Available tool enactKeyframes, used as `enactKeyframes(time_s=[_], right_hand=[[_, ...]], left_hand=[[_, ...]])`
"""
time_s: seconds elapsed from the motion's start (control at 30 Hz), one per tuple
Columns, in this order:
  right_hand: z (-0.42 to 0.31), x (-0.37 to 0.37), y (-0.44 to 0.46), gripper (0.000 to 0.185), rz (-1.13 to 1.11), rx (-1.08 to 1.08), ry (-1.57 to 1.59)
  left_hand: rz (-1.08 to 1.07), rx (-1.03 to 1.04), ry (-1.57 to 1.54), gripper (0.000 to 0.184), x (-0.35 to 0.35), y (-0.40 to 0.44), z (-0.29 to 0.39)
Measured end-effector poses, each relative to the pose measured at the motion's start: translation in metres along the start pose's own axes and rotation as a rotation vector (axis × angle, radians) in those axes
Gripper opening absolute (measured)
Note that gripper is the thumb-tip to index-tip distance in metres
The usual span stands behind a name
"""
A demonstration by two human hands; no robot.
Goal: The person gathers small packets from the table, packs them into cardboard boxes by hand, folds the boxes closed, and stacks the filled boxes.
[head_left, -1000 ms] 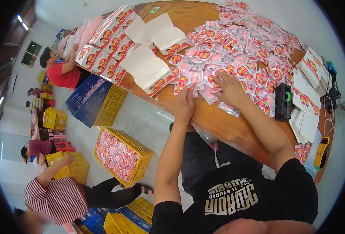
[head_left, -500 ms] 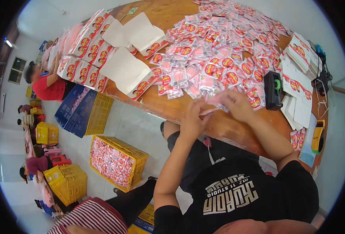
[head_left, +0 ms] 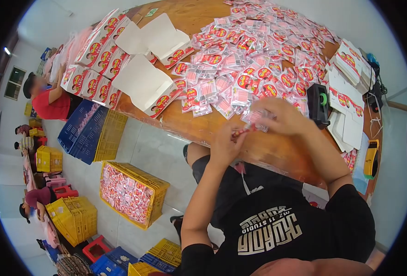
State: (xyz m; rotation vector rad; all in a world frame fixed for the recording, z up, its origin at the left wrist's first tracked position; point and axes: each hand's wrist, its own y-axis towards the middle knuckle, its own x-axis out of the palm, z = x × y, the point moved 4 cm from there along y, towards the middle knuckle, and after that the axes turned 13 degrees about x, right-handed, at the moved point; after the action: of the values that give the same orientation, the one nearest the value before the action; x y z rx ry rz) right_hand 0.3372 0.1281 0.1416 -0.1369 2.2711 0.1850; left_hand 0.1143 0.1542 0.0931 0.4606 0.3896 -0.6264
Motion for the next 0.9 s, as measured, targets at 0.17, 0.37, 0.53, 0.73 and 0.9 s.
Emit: enactKeyframes(time_s=[0.17,0.37,0.53,0.73,0.9], right_hand=[[0.021,-0.021,0.033,0.081,0.09,-0.062,-0.369],[0.054,-0.015,0.046,0.047,0.049,-0.081,-0.401],[0.058,-0.018,0.024,0.024,0.321,0.263,0.074],[0.031,0.022,-0.007,0.031,0.103,0.415,0.462],[0.001,0.041,-0.013,0.026,-0.161,0.314,-0.038]], left_hand=[[0.105,0.201,0.139,0.033,0.003,-0.005,-0.009],[0.189,0.173,0.139,0.033,0.008,-0.011,-0.014],[0.201,0.079,0.009,0.032,0.018,-0.018,-0.031],[0.21,0.184,0.014,0.037,0.008,-0.011,-0.013],[0.176,0.202,-0.213,0.056,0.011,-0.009,-0.021]])
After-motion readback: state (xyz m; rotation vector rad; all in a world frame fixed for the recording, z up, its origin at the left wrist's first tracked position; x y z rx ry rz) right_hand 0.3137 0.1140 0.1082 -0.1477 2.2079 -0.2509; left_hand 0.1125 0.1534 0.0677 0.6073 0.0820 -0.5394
